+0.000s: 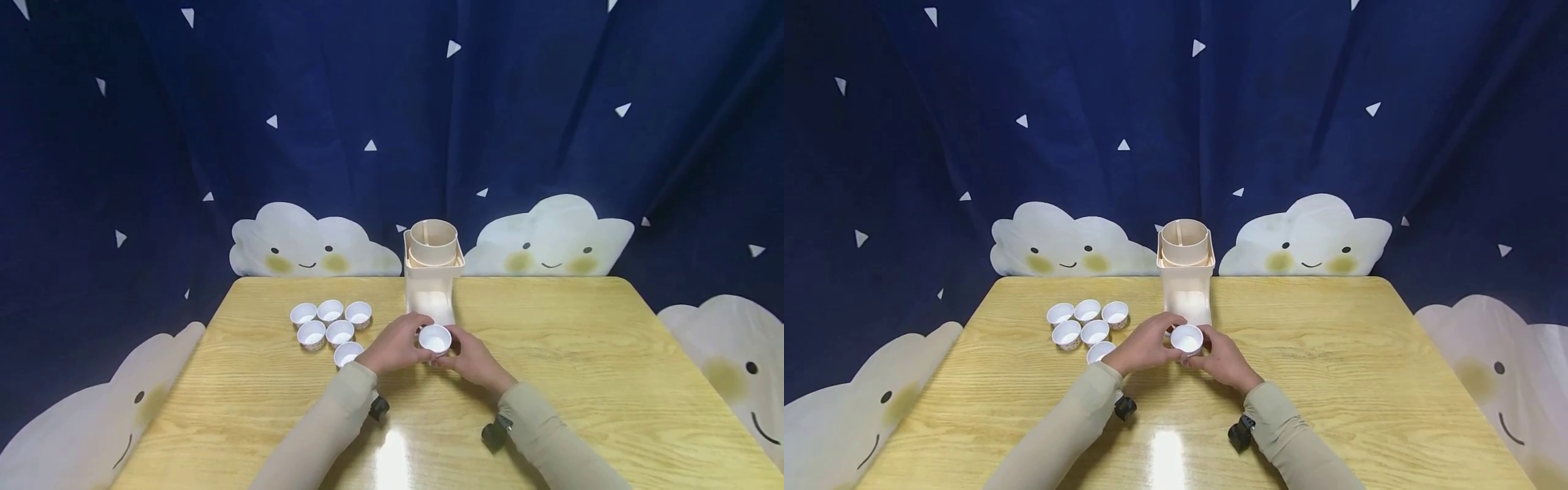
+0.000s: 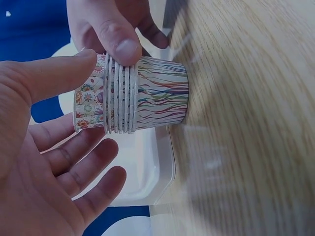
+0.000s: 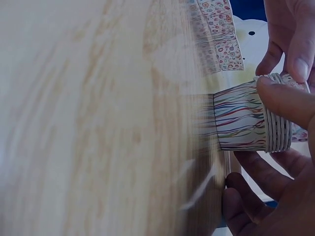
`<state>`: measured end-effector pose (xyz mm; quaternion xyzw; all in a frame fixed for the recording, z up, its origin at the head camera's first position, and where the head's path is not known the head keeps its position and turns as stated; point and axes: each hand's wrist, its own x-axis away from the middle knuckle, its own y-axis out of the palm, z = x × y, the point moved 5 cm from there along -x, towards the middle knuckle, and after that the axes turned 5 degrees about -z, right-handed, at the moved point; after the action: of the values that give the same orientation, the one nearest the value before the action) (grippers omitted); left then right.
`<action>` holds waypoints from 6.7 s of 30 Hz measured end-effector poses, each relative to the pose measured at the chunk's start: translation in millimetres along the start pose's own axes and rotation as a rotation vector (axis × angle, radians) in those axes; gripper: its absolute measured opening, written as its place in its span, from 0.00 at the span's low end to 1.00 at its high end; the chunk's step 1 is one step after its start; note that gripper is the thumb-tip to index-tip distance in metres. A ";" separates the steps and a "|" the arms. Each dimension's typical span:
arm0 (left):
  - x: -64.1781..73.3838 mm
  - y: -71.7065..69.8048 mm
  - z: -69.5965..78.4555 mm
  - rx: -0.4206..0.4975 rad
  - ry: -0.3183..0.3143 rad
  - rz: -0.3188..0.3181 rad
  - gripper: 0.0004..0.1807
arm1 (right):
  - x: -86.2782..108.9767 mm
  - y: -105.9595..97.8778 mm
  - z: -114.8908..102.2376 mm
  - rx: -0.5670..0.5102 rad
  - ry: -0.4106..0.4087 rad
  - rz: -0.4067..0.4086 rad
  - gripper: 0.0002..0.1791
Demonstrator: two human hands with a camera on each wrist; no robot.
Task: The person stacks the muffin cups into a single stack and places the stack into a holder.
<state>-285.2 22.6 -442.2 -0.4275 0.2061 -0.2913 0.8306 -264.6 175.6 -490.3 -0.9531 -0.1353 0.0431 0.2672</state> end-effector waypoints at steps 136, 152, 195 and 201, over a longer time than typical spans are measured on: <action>128.5 -33.8 -80.7 -0.151 -0.378 0.256 0.24 | -6.7 2.3 -1.6 0.112 -0.017 -0.020 0.35; 128.9 -32.3 -78.0 -0.125 -0.372 0.261 0.32 | -7.3 2.5 -1.4 0.121 -0.043 -0.010 0.36; 116.8 -36.7 -58.6 -0.007 -0.257 0.278 0.33 | -6.6 3.6 2.8 0.080 -0.049 -0.032 0.36; 111.5 -38.1 -55.2 0.004 -0.236 0.277 0.33 | -6.4 3.2 2.5 0.090 -0.054 -0.033 0.36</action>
<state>-246.4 -101.3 -451.3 -0.4244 0.1636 -0.1222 0.8822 -270.4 172.4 -494.0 -0.9363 -0.1558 0.0703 0.3067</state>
